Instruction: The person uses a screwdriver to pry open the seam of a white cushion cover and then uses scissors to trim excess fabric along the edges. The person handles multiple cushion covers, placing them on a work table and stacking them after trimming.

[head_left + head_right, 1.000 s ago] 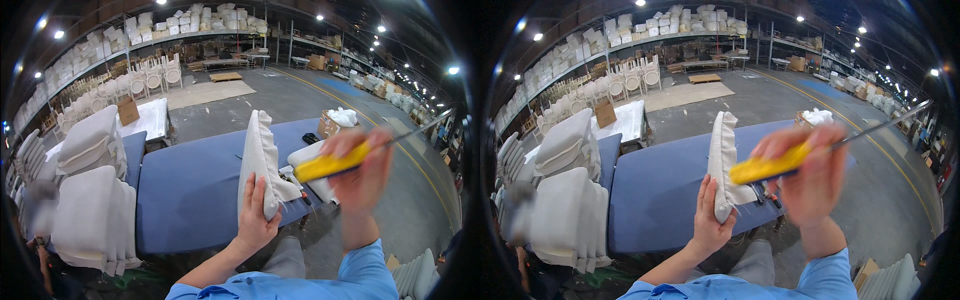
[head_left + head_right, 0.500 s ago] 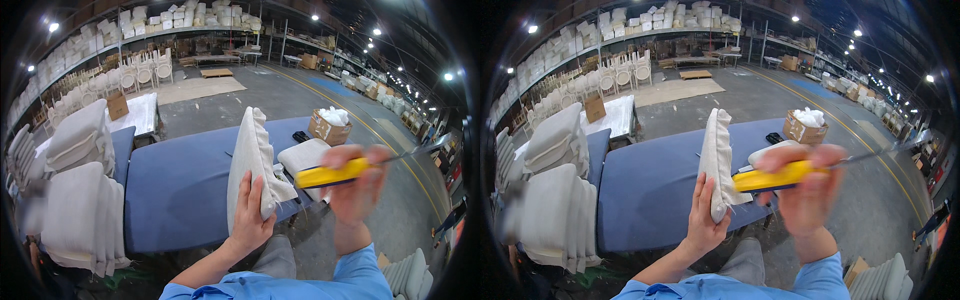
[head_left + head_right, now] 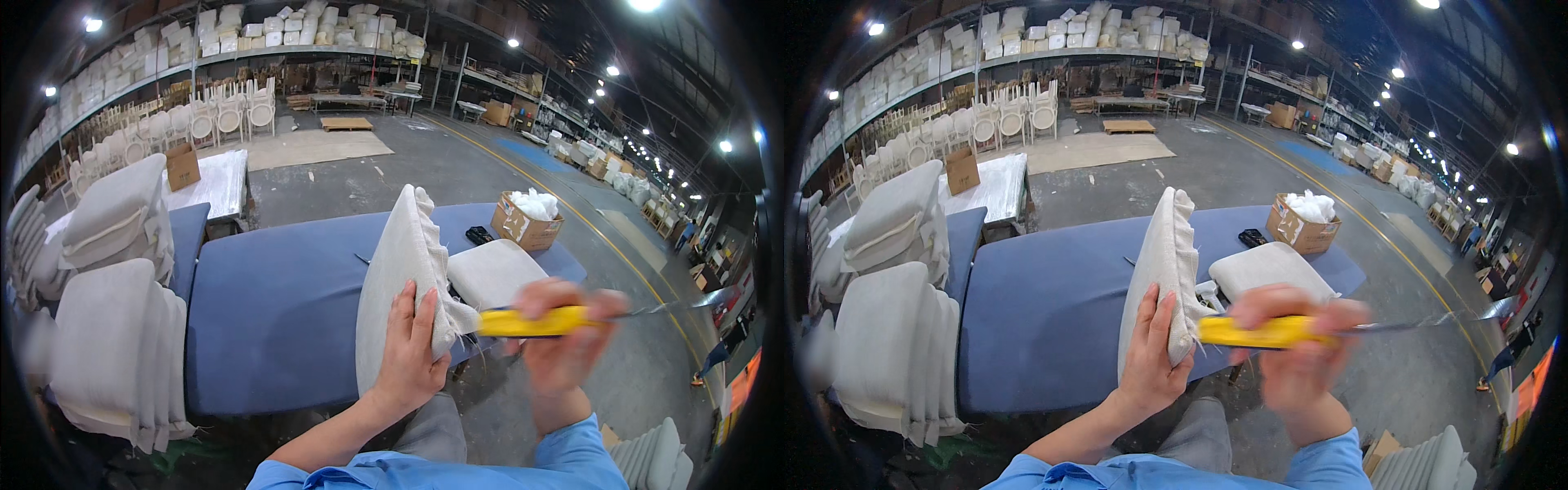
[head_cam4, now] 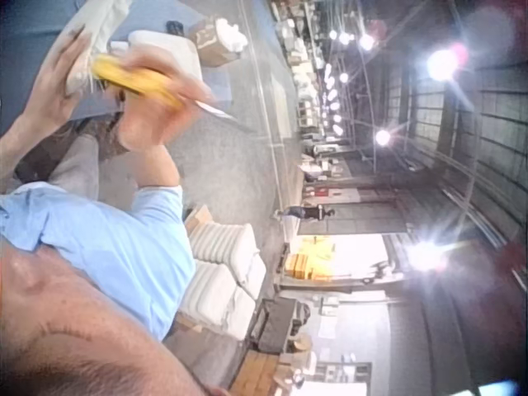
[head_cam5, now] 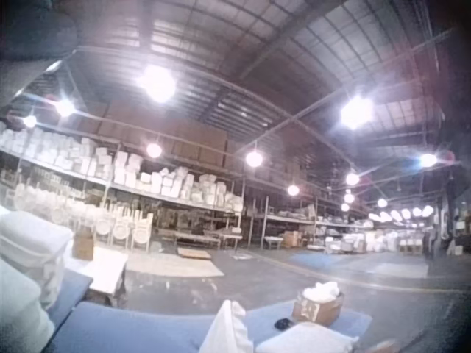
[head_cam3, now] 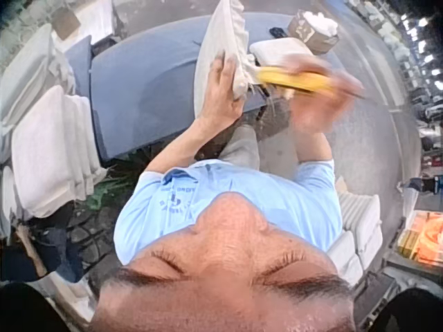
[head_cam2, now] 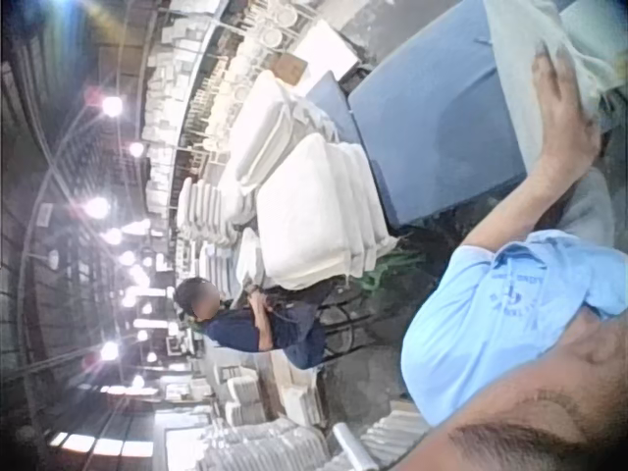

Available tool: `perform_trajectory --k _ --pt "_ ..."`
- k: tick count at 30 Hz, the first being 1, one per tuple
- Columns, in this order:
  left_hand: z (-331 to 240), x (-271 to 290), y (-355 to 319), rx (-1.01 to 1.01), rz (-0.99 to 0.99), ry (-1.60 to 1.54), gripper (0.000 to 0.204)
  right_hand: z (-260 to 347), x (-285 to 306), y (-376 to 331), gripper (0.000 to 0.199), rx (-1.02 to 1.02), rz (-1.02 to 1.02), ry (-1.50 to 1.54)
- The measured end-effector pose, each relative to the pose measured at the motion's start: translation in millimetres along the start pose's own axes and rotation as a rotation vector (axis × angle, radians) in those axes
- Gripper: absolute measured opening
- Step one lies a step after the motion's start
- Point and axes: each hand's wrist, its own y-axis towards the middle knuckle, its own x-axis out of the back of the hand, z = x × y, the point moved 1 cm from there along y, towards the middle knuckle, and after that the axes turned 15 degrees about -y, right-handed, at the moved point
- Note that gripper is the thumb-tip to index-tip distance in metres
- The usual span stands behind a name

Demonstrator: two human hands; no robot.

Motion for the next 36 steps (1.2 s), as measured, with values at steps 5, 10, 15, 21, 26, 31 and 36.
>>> perform_trajectory --k 5,10,15,21,26,31,36 --pt "1 -8 3 0.023 0.032 -0.034 0.091 -28 4 -20 0.027 0.156 0.011 -0.202" --pt "-1 -18 8 0.041 0.038 -0.019 0.093 -40 2 -27 0.031 0.179 0.045 -0.262" --pt "0 -17 17 0.053 0.057 0.017 0.093 -23 9 -16 0.03 0.17 -0.158 -0.138" --pt "9 -1 22 0.103 0.07 -0.132 0.089 -58 7 -18 0.018 -0.064 -0.125 0.003" --pt "8 81 24 0.145 0.111 -0.167 0.091 -83 20 -21 0.01 -0.249 -0.385 0.128" --pt "26 117 -12 0.242 0.082 -0.34 0.091 -123 -30 -49 0.01 -0.638 -0.113 0.231" --pt "18 114 -24 0.305 0.0 -0.495 0.093 -135 -92 -49 0.017 -0.683 0.091 0.377"
